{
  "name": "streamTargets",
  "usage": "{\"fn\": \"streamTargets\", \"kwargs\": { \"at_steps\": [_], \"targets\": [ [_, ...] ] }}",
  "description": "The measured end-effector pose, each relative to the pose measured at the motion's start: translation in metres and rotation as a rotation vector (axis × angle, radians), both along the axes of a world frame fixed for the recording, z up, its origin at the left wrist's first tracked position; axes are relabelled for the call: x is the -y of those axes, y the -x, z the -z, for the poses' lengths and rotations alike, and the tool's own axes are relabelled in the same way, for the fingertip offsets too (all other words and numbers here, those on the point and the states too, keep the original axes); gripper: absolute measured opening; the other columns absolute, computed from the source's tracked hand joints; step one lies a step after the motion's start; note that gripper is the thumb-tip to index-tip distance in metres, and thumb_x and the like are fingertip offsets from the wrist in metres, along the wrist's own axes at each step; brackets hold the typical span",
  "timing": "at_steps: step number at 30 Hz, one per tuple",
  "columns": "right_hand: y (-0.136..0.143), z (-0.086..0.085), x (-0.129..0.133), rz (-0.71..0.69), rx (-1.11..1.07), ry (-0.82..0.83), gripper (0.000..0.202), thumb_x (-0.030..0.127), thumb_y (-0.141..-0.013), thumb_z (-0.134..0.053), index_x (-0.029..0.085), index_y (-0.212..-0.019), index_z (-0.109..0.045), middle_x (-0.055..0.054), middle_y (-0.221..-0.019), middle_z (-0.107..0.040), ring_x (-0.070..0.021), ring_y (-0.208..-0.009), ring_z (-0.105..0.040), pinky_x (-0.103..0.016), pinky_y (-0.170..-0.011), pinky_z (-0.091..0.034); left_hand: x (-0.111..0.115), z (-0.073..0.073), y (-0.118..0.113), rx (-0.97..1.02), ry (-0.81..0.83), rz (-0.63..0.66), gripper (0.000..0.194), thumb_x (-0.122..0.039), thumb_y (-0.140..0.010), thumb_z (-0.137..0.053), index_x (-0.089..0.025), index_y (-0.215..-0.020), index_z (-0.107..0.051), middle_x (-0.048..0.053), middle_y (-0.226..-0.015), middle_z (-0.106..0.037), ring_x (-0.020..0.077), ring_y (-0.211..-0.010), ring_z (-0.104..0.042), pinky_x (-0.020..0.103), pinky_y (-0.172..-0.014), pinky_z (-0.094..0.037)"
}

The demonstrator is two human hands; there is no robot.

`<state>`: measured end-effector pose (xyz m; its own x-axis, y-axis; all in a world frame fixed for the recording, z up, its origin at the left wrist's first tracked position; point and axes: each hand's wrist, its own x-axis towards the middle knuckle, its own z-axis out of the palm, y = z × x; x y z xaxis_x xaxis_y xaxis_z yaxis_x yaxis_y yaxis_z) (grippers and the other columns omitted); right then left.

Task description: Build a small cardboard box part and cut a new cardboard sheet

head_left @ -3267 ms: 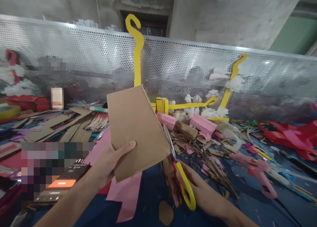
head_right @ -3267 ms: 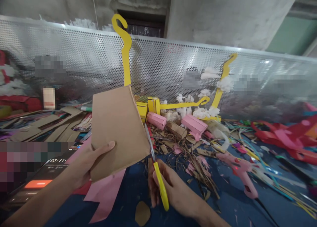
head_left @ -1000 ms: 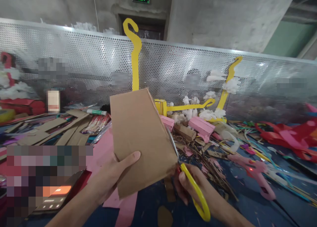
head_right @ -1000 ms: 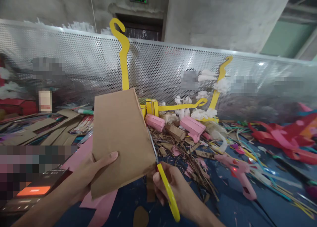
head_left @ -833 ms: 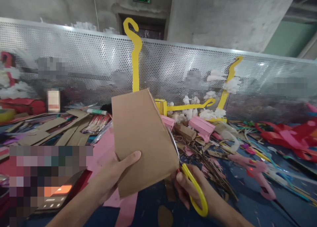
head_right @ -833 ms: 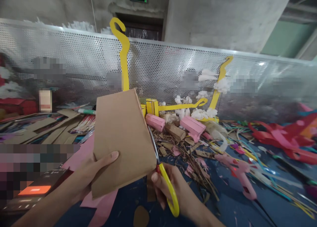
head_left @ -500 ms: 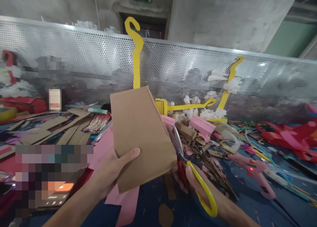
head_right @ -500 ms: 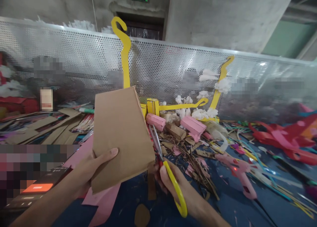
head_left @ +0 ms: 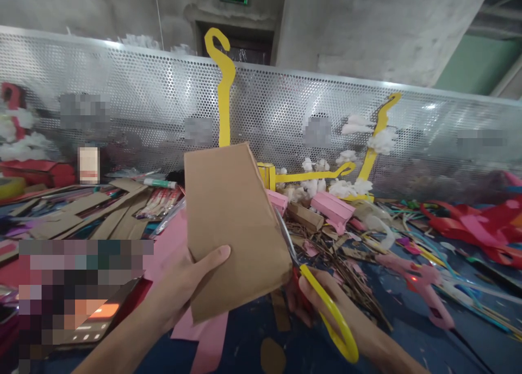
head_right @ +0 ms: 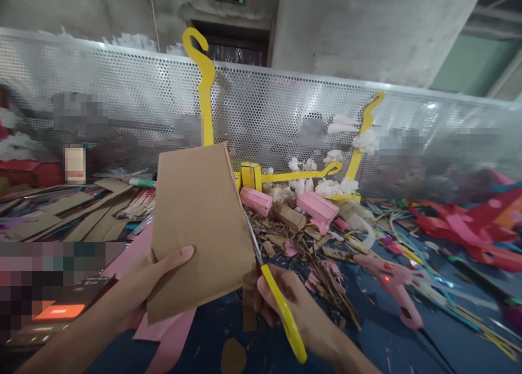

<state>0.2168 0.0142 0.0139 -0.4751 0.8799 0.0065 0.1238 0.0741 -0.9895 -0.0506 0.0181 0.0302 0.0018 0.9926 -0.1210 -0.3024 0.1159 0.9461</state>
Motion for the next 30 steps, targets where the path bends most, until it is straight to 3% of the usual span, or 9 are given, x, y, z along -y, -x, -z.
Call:
{"fn": "streamTargets", "kwargs": {
  "at_steps": [6, 11, 18, 25, 30],
  "targets": [
    [0.002, 0.001, 0.001, -0.010, -0.022, -0.010, 0.049, 0.068, -0.091, -0.051, 0.019, -0.087, -0.050, -0.001, -0.076, -0.057, -0.0091, -0.057, -0.048, -0.023, -0.054, -0.039, -0.003, 0.006, 0.000, -0.013, 0.026, -0.056, 0.065, -0.041, -0.077, -0.080, -0.022, -0.135, -0.057, 0.014, -0.132, -0.067, 0.0323, -0.112, -0.069, 0.042, -0.091, -0.061],
    [0.004, 0.006, 0.000, 0.002, -0.014, -0.015, 0.052, 0.071, -0.089, -0.052, 0.018, -0.089, -0.049, 0.002, -0.065, -0.053, -0.0075, -0.046, -0.045, -0.022, -0.045, -0.035, -0.001, 0.005, -0.001, 0.049, 0.015, 0.020, 0.072, -0.039, -0.080, -0.077, -0.024, -0.144, -0.049, 0.014, -0.134, -0.066, 0.0320, -0.114, -0.068, 0.042, -0.092, -0.060],
    [0.002, 0.010, -0.001, -0.010, -0.041, 0.077, 0.055, 0.072, -0.083, -0.059, 0.019, -0.091, -0.047, 0.005, -0.059, -0.054, -0.0066, -0.040, -0.046, -0.019, -0.041, -0.035, -0.001, 0.005, -0.003, 0.052, -0.034, -0.002, 0.082, -0.038, -0.080, -0.078, -0.024, -0.151, -0.039, 0.015, -0.136, -0.065, 0.0339, -0.117, -0.066, 0.043, -0.093, -0.060],
    [0.006, 0.020, -0.005, -0.004, -0.026, 0.037, 0.050, 0.068, -0.086, -0.058, 0.019, -0.085, -0.050, 0.006, -0.054, -0.051, -0.0066, -0.034, -0.043, -0.017, -0.033, -0.027, -0.002, 0.006, -0.002, 0.051, -0.013, -0.006, 0.076, -0.039, -0.077, -0.080, -0.022, -0.144, -0.048, 0.015, -0.133, -0.067, 0.0333, -0.114, -0.068, 0.041, -0.091, -0.061],
    [0.001, 0.023, -0.010, 0.041, -0.047, -0.069, 0.048, 0.066, -0.088, -0.059, 0.019, -0.085, -0.051, 0.005, -0.064, -0.048, -0.0067, -0.048, -0.041, -0.019, -0.044, -0.033, -0.004, 0.001, 0.000, 0.035, 0.049, -0.081, 0.066, -0.039, -0.075, -0.082, -0.024, -0.134, -0.057, 0.012, -0.131, -0.068, 0.0307, -0.114, -0.069, 0.037, -0.087, -0.063]
  ]
}}
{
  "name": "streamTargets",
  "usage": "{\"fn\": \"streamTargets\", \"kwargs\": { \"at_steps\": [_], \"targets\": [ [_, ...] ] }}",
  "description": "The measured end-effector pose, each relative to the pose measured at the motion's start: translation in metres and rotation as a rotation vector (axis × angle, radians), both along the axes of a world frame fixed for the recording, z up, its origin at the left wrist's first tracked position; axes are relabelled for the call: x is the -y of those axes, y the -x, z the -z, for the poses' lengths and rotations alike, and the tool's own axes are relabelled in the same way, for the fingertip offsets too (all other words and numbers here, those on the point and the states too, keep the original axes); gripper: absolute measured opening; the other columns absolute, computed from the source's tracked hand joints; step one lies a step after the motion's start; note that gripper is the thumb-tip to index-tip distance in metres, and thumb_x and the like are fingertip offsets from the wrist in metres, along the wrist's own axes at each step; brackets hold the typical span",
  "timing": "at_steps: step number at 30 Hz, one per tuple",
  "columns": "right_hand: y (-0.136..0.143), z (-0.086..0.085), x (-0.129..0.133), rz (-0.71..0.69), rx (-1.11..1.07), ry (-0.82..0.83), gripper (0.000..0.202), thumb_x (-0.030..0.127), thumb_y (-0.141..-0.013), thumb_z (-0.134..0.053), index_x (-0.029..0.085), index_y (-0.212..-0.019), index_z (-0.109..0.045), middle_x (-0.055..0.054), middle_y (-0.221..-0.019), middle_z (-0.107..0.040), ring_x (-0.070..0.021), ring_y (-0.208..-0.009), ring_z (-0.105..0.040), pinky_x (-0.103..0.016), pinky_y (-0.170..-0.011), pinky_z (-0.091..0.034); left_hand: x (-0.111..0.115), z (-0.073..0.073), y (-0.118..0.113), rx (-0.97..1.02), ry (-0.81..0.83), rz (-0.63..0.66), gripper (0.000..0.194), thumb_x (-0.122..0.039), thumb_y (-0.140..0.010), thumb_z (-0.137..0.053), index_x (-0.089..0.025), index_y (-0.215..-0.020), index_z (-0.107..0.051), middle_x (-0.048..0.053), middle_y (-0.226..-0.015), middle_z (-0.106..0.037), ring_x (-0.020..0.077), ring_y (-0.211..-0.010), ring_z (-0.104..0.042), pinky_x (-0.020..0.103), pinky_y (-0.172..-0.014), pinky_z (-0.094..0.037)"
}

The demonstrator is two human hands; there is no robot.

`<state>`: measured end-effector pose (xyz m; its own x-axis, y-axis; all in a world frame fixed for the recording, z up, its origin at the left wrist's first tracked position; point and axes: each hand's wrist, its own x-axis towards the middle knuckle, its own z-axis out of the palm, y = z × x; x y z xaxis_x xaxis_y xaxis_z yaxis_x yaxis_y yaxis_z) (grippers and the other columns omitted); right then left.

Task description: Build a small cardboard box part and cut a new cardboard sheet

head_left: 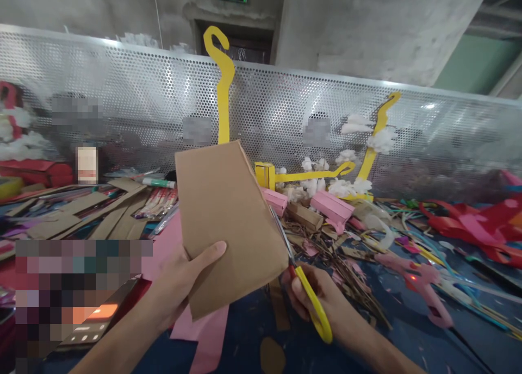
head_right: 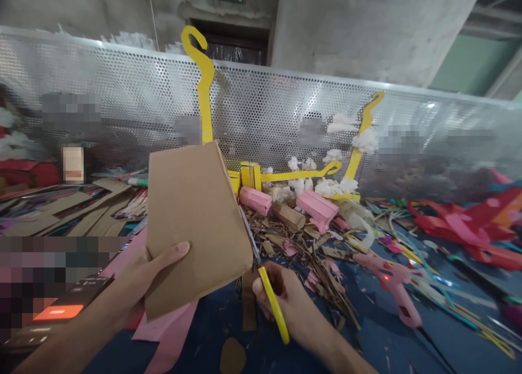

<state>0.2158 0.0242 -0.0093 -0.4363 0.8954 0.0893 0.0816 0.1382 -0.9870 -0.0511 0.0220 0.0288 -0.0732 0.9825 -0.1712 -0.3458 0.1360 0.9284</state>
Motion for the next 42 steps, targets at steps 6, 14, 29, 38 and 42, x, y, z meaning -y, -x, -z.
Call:
{"fn": "streamTargets", "kwargs": {
  "at_steps": [6, 14, 29, 38, 42],
  "targets": [
    [-0.005, -0.020, 0.010, 0.021, 0.083, -0.006, 0.047, 0.062, -0.092, -0.055, 0.023, -0.116, -0.059, -0.005, -0.098, -0.062, -0.0180, -0.085, -0.058, -0.030, -0.085, -0.051, -0.001, 0.001, 0.001, -0.056, -0.037, -0.004, 0.064, -0.040, -0.075, -0.082, -0.025, -0.133, -0.060, 0.010, -0.130, -0.069, 0.0292, -0.114, -0.069, 0.037, -0.090, -0.062],
    [0.000, -0.032, 0.006, 0.097, 0.310, -0.180, 0.034, 0.042, -0.088, -0.062, 0.015, -0.109, -0.063, -0.005, -0.092, -0.068, -0.0194, -0.081, -0.060, -0.028, -0.072, -0.052, -0.007, 0.012, 0.009, -0.212, -0.063, -0.030, 0.064, -0.045, -0.073, -0.082, -0.024, -0.131, -0.062, 0.011, -0.129, -0.070, 0.0306, -0.114, -0.069, 0.044, -0.095, -0.059],
    [-0.014, -0.018, -0.010, 0.377, 0.739, -0.497, 0.015, 0.033, -0.083, -0.058, 0.019, -0.079, -0.055, 0.001, -0.061, -0.056, -0.0138, -0.055, -0.042, -0.026, -0.053, -0.027, -0.014, 0.020, 0.006, -0.279, -0.183, -0.045, 0.071, -0.040, -0.073, -0.083, -0.022, -0.137, -0.058, 0.013, -0.133, -0.067, 0.0303, -0.123, -0.063, 0.046, -0.107, -0.051],
    [-0.017, -0.012, -0.014, 0.403, 0.613, -0.481, 0.018, 0.031, -0.082, -0.063, 0.019, -0.074, -0.053, 0.004, -0.060, -0.052, -0.0123, -0.057, -0.040, -0.024, -0.051, -0.028, -0.012, 0.016, 0.004, -0.160, -0.164, 0.011, 0.074, -0.041, -0.076, -0.081, -0.023, -0.142, -0.052, 0.012, -0.141, -0.061, 0.0287, -0.126, -0.060, 0.043, -0.107, -0.052],
    [-0.017, -0.013, -0.015, 0.433, 0.530, -0.451, 0.021, 0.035, -0.084, -0.064, 0.019, -0.076, -0.055, 0.002, -0.062, -0.055, -0.0137, -0.059, -0.044, -0.024, -0.052, -0.033, -0.010, 0.011, 0.002, -0.096, -0.073, -0.007, 0.073, -0.043, -0.076, -0.081, -0.023, -0.140, -0.054, 0.012, -0.140, -0.062, 0.0293, -0.125, -0.062, 0.042, -0.105, -0.054]
  ]
}}
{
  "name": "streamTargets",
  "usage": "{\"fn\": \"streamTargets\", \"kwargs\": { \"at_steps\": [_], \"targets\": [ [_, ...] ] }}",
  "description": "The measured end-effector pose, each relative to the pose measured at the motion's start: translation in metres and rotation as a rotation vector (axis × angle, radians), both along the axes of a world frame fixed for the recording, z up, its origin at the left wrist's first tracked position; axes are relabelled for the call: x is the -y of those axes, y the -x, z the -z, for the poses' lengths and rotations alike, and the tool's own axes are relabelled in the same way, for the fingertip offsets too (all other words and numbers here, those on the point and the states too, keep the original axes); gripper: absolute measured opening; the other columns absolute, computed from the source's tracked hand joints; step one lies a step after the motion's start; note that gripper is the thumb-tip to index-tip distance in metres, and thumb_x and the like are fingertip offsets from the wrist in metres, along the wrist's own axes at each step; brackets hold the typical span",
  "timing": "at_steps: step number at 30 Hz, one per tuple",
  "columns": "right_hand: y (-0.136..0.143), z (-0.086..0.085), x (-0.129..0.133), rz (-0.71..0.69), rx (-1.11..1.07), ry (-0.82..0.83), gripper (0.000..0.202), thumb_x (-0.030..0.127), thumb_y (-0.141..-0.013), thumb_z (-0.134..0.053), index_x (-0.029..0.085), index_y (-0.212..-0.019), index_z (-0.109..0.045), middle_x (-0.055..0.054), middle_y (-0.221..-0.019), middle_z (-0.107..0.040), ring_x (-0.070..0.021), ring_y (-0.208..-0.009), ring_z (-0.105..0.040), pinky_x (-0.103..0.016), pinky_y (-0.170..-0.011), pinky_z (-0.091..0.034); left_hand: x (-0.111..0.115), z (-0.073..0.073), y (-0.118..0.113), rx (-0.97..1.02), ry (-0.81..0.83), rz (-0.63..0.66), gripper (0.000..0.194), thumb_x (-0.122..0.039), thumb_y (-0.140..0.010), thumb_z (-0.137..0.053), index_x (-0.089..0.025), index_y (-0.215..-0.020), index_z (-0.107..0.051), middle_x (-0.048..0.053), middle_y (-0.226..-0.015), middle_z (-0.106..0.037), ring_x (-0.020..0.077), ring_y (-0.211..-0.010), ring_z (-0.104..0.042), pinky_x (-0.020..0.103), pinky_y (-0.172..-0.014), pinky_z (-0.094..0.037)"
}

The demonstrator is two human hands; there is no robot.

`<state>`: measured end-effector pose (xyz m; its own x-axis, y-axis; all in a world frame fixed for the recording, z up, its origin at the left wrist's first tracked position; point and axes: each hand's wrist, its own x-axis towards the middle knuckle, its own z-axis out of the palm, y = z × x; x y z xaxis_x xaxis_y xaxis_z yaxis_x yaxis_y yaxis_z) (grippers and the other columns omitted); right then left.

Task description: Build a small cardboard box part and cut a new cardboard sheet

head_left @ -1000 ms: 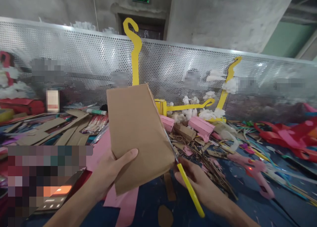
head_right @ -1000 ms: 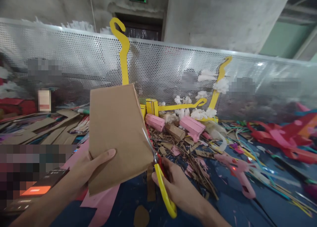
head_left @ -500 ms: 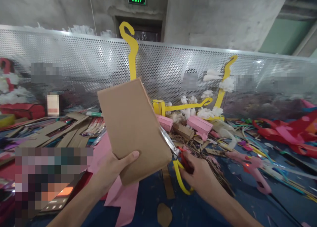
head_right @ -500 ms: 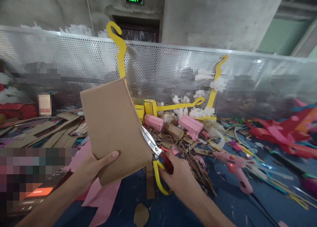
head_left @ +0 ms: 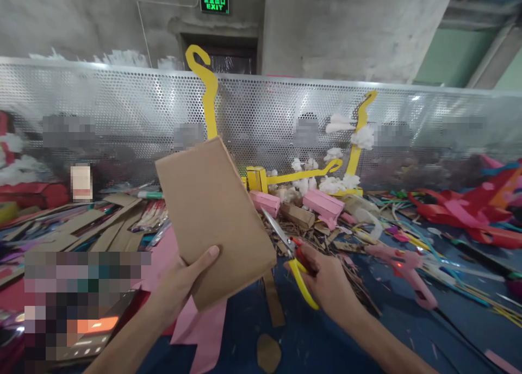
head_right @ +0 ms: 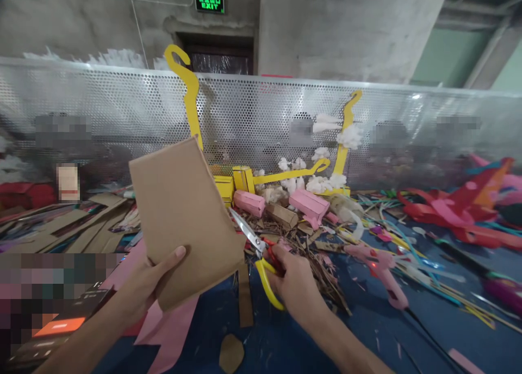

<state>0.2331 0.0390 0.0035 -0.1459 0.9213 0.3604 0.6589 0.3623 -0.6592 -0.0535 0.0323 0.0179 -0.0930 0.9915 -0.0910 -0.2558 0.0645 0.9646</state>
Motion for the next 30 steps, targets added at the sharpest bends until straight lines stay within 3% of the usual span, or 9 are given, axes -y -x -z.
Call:
{"fn": "streamTargets", "kwargs": {
  "at_steps": [4, 7, 10, 14, 19, 30],
  "targets": [
    [0.003, -0.006, 0.002, 0.042, -0.011, -0.017, 0.020, 0.034, -0.082, -0.067, 0.019, -0.089, -0.055, -0.001, -0.077, -0.061, -0.0173, -0.068, -0.053, -0.026, -0.062, -0.042, -0.002, 0.002, 0.002, 0.000, -0.048, -0.024, 0.072, -0.042, -0.075, -0.081, -0.024, -0.140, -0.054, 0.010, -0.141, -0.062, 0.0283, -0.128, -0.059, 0.041, -0.107, -0.052],
    [0.004, -0.007, 0.004, -0.007, 0.040, -0.056, 0.032, 0.033, -0.080, -0.068, 0.018, -0.105, -0.055, -0.007, -0.096, -0.065, -0.0223, -0.083, -0.059, -0.031, -0.075, -0.046, -0.004, 0.006, 0.004, -0.021, -0.090, -0.039, 0.072, -0.041, -0.075, -0.082, -0.024, -0.139, -0.055, 0.011, -0.140, -0.062, 0.0289, -0.129, -0.058, 0.043, -0.108, -0.050],
    [0.005, -0.006, 0.006, -0.084, 0.062, -0.072, 0.030, 0.031, -0.081, -0.066, 0.018, -0.106, -0.057, -0.009, -0.103, -0.066, -0.0243, -0.090, -0.060, -0.032, -0.078, -0.047, -0.005, 0.007, 0.006, -0.077, -0.099, -0.042, 0.070, -0.042, -0.075, -0.081, -0.021, -0.137, -0.057, 0.013, -0.138, -0.063, 0.0306, -0.130, -0.057, 0.045, -0.109, -0.050],
    [0.008, -0.003, 0.006, -0.084, 0.097, -0.114, 0.019, 0.034, -0.083, -0.064, 0.019, -0.093, -0.059, -0.007, -0.089, -0.067, -0.0218, -0.078, -0.058, -0.030, -0.068, -0.043, -0.004, 0.007, 0.007, -0.163, -0.111, -0.017, 0.071, -0.043, -0.076, -0.080, -0.022, -0.139, -0.055, 0.012, -0.141, -0.061, 0.0304, -0.132, -0.055, 0.044, -0.110, -0.048],
    [0.008, 0.000, 0.005, -0.053, 0.140, -0.070, 0.020, 0.033, -0.080, -0.067, 0.021, -0.075, -0.052, 0.004, -0.061, -0.053, -0.0134, -0.056, -0.043, -0.026, -0.053, -0.030, -0.003, 0.006, 0.006, -0.164, -0.102, -0.019, 0.077, -0.044, -0.075, -0.080, -0.023, -0.143, -0.050, 0.011, -0.141, -0.061, 0.0296, -0.132, -0.055, 0.042, -0.109, -0.050],
    [0.011, 0.004, 0.007, -0.057, 0.088, -0.070, 0.021, 0.031, -0.076, -0.069, 0.021, -0.073, -0.051, 0.005, -0.057, -0.048, -0.0118, -0.054, -0.038, -0.025, -0.050, -0.027, 0.000, 0.004, 0.003, -0.061, -0.094, 0.020, 0.078, -0.040, -0.076, -0.080, -0.024, -0.146, -0.049, 0.011, -0.141, -0.061, 0.0288, -0.130, -0.057, 0.041, -0.108, -0.050]
  ]
}}
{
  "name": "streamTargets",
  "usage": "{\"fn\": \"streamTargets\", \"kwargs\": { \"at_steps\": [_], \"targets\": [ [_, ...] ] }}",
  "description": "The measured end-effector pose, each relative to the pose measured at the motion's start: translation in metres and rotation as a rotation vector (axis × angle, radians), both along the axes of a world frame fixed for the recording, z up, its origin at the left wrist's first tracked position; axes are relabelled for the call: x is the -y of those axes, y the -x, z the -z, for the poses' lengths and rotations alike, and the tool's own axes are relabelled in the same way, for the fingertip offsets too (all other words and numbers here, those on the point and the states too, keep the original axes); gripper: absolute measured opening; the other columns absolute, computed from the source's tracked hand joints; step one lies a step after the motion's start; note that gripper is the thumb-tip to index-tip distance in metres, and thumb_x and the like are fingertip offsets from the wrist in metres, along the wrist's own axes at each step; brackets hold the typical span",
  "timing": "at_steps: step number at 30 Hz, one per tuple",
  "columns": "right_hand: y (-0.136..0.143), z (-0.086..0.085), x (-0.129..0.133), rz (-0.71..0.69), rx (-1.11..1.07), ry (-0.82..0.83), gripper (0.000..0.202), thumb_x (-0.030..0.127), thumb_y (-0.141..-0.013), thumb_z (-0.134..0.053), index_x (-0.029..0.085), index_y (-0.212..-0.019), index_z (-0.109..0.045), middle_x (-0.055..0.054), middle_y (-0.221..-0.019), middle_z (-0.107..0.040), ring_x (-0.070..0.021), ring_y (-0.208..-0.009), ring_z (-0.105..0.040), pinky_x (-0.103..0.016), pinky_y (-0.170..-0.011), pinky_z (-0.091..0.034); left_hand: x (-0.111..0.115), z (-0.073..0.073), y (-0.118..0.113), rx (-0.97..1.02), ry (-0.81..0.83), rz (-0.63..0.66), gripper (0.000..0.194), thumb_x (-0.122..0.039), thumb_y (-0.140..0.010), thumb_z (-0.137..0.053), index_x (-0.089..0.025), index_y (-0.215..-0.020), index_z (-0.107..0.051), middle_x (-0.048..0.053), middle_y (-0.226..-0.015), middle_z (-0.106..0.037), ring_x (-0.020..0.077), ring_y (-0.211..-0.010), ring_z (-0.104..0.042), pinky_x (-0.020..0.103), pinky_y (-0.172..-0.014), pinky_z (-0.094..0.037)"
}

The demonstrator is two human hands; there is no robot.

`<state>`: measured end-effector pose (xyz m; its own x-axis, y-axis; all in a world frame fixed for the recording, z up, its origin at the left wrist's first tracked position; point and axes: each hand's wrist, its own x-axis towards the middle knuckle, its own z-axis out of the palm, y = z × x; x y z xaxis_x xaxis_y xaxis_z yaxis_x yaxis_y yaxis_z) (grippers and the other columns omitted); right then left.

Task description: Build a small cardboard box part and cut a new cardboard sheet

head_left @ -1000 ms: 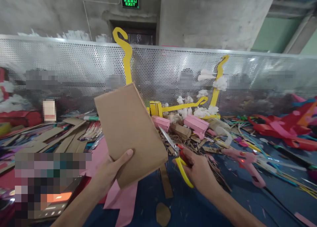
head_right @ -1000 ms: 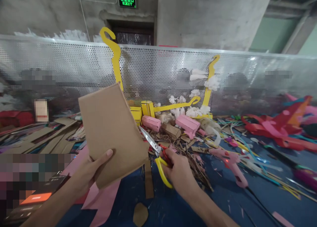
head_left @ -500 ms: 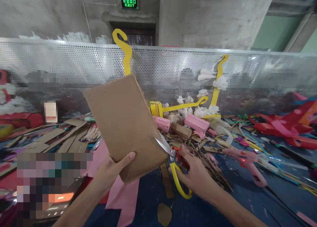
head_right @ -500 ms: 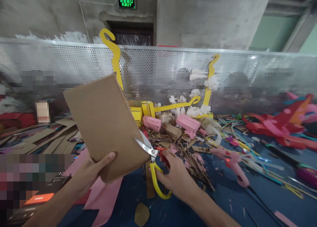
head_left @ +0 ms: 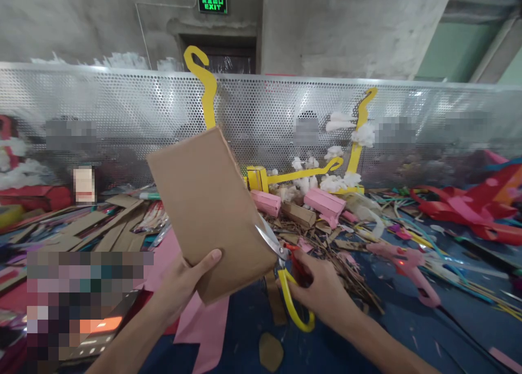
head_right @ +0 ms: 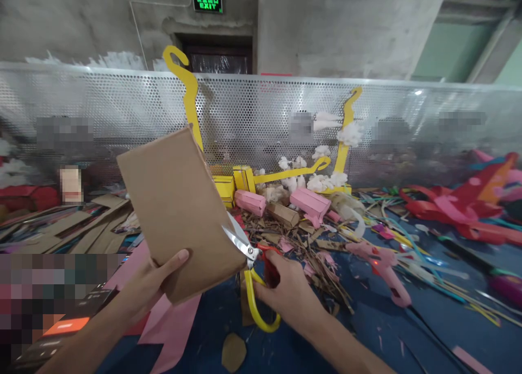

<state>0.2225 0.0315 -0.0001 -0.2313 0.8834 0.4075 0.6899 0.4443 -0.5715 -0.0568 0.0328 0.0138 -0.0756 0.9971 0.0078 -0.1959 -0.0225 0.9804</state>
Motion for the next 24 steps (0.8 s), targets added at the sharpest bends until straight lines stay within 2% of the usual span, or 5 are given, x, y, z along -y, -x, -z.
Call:
{"fn": "streamTargets", "kwargs": {
  "at_steps": [7, 10, 15, 19, 24],
  "targets": [
    [0.001, -0.001, 0.002, -0.040, -0.046, 0.053, 0.023, 0.033, -0.080, -0.068, 0.021, -0.074, -0.049, 0.006, -0.059, -0.046, -0.0116, -0.055, -0.037, -0.025, -0.051, -0.026, -0.004, 0.004, 0.002, 0.054, 0.003, 0.033, 0.081, -0.040, -0.078, -0.080, -0.025, -0.149, -0.045, 0.011, -0.145, -0.057, 0.0290, -0.133, -0.054, 0.040, -0.108, -0.050],
    [0.002, 0.002, 0.003, -0.058, -0.065, 0.056, 0.021, 0.028, -0.079, -0.067, 0.021, -0.074, -0.048, 0.006, -0.059, -0.046, -0.0114, -0.055, -0.036, -0.025, -0.051, -0.025, -0.005, 0.005, 0.003, 0.061, 0.011, 0.043, 0.080, -0.040, -0.078, -0.079, -0.025, -0.149, -0.045, 0.011, -0.145, -0.057, 0.0299, -0.134, -0.053, 0.041, -0.110, -0.049],
    [0.001, 0.007, 0.006, -0.132, -0.160, 0.119, 0.020, 0.030, -0.082, -0.068, 0.020, -0.077, -0.051, 0.006, -0.062, -0.044, -0.0109, -0.058, -0.033, -0.025, -0.052, -0.026, -0.002, 0.004, 0.005, 0.098, 0.036, 0.083, 0.080, -0.039, -0.079, -0.079, -0.025, -0.149, -0.043, 0.009, -0.144, -0.058, 0.0274, -0.135, -0.052, 0.038, -0.112, -0.048],
    [0.000, 0.009, 0.008, -0.221, -0.231, 0.162, 0.021, 0.026, -0.081, -0.071, 0.019, -0.079, -0.052, 0.006, -0.066, -0.045, -0.0105, -0.061, -0.034, -0.024, -0.053, -0.027, -0.001, 0.004, 0.006, 0.132, 0.063, 0.087, 0.079, -0.039, -0.076, -0.081, -0.025, -0.146, -0.048, 0.007, -0.140, -0.063, 0.0280, -0.134, -0.054, 0.040, -0.113, -0.046],
    [0.005, 0.009, 0.011, -0.289, -0.308, 0.255, 0.025, 0.030, -0.082, -0.073, 0.019, -0.076, -0.051, 0.006, -0.063, -0.044, -0.0093, -0.057, -0.036, -0.023, -0.050, -0.026, -0.004, 0.008, 0.009, 0.187, 0.077, 0.095, 0.076, -0.037, -0.071, -0.085, -0.024, -0.140, -0.055, 0.007, -0.135, -0.066, 0.0298, -0.131, -0.056, 0.043, -0.111, -0.047]
  ]
}}
